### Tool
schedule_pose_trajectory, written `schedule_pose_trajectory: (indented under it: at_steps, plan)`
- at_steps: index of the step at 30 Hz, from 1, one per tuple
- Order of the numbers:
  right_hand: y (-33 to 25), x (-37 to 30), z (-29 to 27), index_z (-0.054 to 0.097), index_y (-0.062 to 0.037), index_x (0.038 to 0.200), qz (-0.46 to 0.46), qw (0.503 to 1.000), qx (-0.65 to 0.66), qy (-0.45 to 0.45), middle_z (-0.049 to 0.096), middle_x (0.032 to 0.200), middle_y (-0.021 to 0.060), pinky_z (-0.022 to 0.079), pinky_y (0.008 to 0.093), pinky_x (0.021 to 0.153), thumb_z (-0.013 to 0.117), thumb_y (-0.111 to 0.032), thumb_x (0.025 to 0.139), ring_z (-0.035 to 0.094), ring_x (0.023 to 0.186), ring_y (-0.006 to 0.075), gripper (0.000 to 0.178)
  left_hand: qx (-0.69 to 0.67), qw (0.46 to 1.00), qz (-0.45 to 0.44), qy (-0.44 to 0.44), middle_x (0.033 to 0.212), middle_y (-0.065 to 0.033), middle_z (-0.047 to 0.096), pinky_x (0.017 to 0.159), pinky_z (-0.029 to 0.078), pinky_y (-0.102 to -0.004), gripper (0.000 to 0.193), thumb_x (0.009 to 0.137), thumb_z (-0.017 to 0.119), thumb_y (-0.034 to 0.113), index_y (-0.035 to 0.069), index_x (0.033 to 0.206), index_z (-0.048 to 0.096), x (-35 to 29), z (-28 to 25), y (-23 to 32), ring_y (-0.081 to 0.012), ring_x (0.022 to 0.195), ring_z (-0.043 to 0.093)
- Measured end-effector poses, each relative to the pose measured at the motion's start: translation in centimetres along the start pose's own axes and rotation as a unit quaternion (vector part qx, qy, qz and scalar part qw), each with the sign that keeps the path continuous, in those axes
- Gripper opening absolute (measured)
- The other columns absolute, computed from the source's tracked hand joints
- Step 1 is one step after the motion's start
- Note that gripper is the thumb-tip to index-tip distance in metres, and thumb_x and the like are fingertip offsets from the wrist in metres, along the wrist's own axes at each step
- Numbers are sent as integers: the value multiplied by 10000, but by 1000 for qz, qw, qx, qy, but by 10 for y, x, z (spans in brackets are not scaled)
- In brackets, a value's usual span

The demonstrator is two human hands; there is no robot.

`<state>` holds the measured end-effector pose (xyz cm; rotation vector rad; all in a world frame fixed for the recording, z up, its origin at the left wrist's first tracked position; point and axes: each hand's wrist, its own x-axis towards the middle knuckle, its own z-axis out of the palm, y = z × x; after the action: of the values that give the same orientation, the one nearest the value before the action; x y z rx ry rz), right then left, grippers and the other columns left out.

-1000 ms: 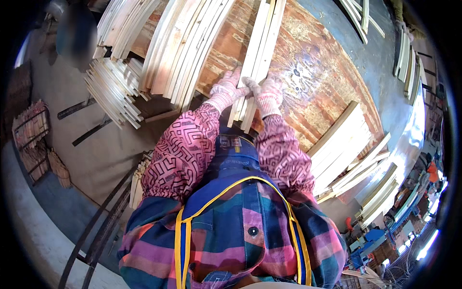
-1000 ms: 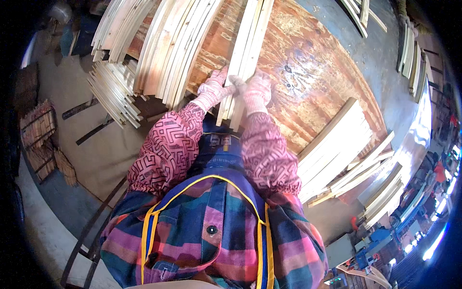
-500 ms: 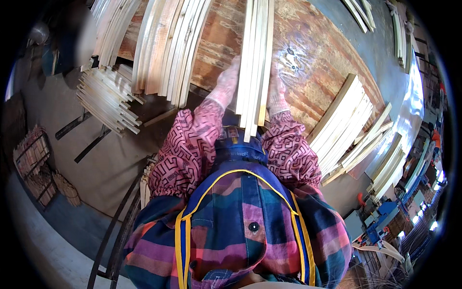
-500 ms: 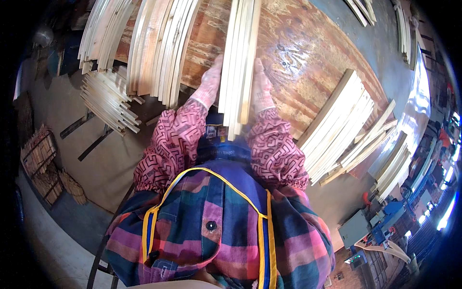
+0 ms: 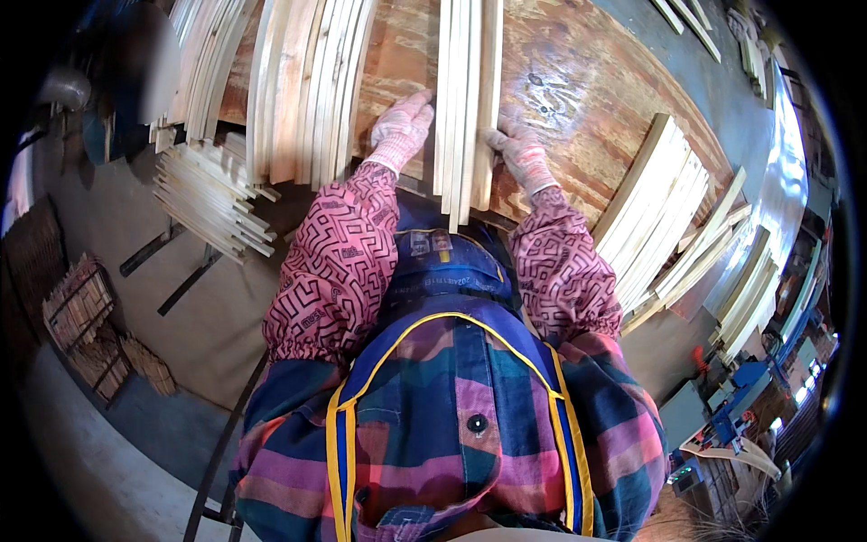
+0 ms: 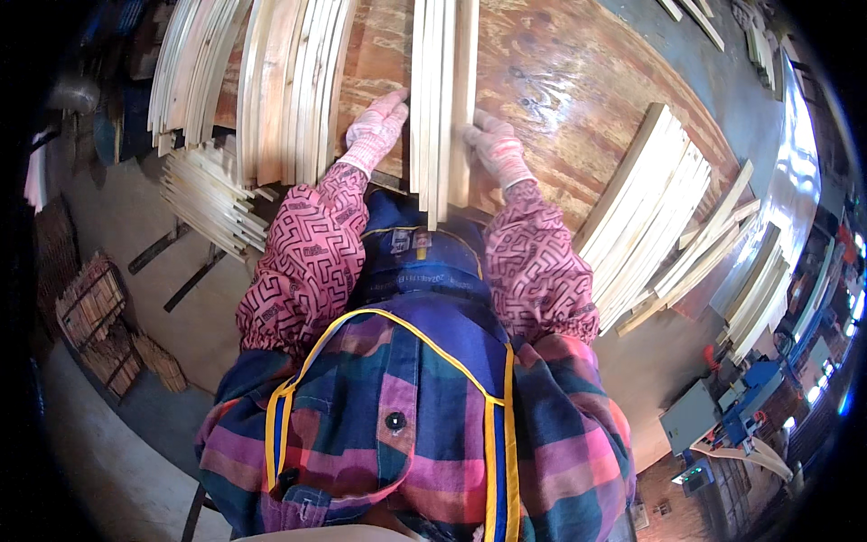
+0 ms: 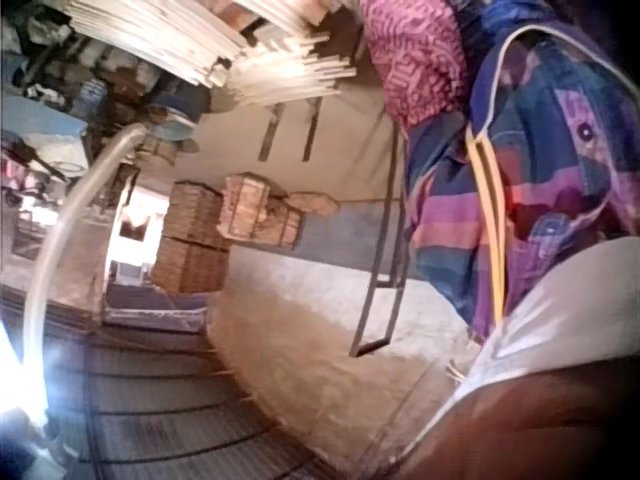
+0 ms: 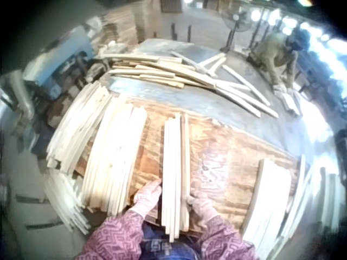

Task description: The person gathers thin wooden slats from a pile on a workbench and stacks them into neat bundles. They repeatedly pick up individual slats, align them, and place them into a growing stack, occasionally moving the entire stack to a different location on the bench.

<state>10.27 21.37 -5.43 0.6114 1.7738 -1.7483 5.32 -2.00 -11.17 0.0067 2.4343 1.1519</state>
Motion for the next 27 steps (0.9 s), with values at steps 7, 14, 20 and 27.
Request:
schedule_pose_trajectory:
  at_steps: [7, 14, 20, 27]
  plan:
    - [1, -44, -40, 549, -51, 1258, -32, 785, 579, -217, 635, 861, 46, 498, 309, 465, 464, -540, 990, 566, 623, 162, 564, -2, 994, -4, 105, 1358, -188, 537, 1037, 427, -433, 547, 894, 610, 409, 185, 1384, 516, -28, -7, 50, -367, 1242, 531]
    - [-15, -68, -33, 462, -27, 1356, -143, 719, 670, -117, 593, 1121, 158, 545, 361, 689, 495, -561, 968, 613, 909, 263, 662, 83, 993, -63, 59, 1465, -219, 433, 1125, 329, -443, 837, 836, 678, 514, 107, 1494, 359, -26, 7, 76, -387, 1370, 391]
    - [-19, -73, -41, 424, 4, 1365, -97, 747, 640, -152, 581, 1097, 166, 560, 366, 695, 573, -449, 963, 616, 912, 257, 624, 192, 971, -135, 41, 1504, -264, 334, 1132, 331, -458, 1221, 669, 809, 555, 23, 1538, 136, -13, 22, 109, -378, 1393, 360]
    - [-25, -118, -73, 530, 53, 1274, -96, 887, 452, 16, 662, 1003, 122, 575, 285, 649, 604, -153, 900, 654, 803, 180, 434, 156, 980, -96, 73, 1497, -232, 356, 1135, 337, -448, 1172, 654, 834, 395, 62, 1538, 141, -4, 46, 104, -364, 1400, 349]
